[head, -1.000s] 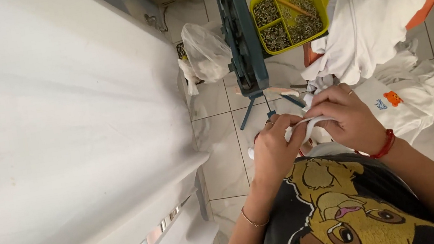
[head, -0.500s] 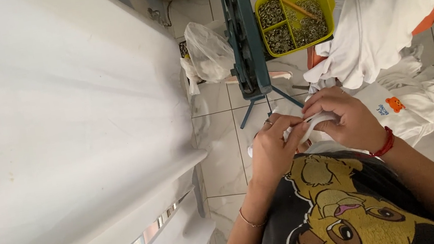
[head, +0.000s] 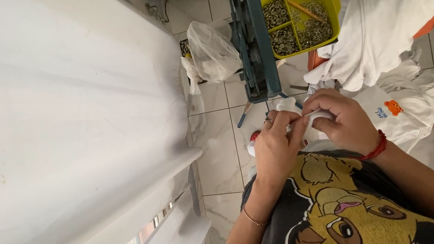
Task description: Attaching metal snaps to white fabric garments using a manual press machine and adjusting them with small pliers.
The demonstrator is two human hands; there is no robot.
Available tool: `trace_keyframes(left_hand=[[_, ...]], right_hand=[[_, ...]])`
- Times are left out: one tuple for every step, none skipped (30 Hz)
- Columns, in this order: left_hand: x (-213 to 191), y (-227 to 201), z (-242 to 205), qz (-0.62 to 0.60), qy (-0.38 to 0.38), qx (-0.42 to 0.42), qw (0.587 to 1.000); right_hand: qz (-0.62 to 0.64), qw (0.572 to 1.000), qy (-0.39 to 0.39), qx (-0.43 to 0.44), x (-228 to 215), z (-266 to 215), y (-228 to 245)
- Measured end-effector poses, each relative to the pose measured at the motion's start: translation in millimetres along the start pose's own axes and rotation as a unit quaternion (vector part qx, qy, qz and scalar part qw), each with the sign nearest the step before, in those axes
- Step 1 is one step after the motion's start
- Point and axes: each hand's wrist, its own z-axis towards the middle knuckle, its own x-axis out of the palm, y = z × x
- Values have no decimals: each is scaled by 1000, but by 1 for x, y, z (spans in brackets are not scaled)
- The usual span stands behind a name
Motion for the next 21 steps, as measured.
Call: trace_keyframes(left_hand=[[-1, 0, 1, 0, -2, 0, 1000], [-2, 0, 3, 6, -7, -3, 1000], [-2, 0, 3, 12, -11, -6, 1000], [-3, 1, 4, 12, -11, -6, 1000], [-4, 1, 5, 0, -12, -13, 1000], [-4, 1, 6, -12, -14, -20, 1000], [-3, 2, 7, -14, -12, -20, 1000], [-3, 2, 8, -17, -10, -15, 1000], [-3, 2, 8, -19, -10, -12, 1000], [-5, 2, 8, -19, -10, -14, 1000], [-6, 2, 8, -22, -13, -6, 1000], [-7, 2, 9, -25, -15, 2, 1000], [-7, 2, 10, -25, -15, 3, 1000], [-7, 3, 11, -39, -16, -4, 999], [-7, 3, 10, -53, -15, -14, 998], [-6, 4, 10, -54, -14, -15, 998], [-6, 5, 10, -48, -11, -14, 999], [-6, 6, 10, -43, -7, -13, 999], [-6, 8, 10, -43, -8, -13, 999], [-5, 9, 9, -37, -10, -16, 999], [-4, 11, 9, -32, -11, -17, 999]], right_hand=[[0, 1000, 1, -1, 0, 2, 4], [19, 1000, 8, 8, 0, 5, 7], [38, 999, 14, 19, 0, 6, 11], [38, 999, 14, 19, 0, 7, 11], [45, 999, 14, 2, 0, 7, 11], [51, 998, 13, -16, 0, 8, 11], [50, 999, 13, -15, -1, 8, 10], [39, 999, 5, -15, -1, 9, 10], [30, 999, 0, -16, 0, 10, 10], [31, 999, 1, -16, 2, 9, 7], [39, 999, -7, -15, 3, 9, 5], [47, 999, -16, -14, 4, 9, 2], [46, 999, -17, -15, 3, 11, 1], [46, 999, -14, -15, 2, 12, 1], [47, 999, -11, -12, 2, 12, 1], [47, 999, -11, -11, 0, 12, 1], [40, 999, 0, -6, -2, 13, 1], [34, 999, 12, 0, -3, 14, 1], [34, 999, 12, -1, -3, 13, 1], [33, 999, 14, 6, -2, 12, 1], [31, 999, 15, 13, -3, 11, 1]])
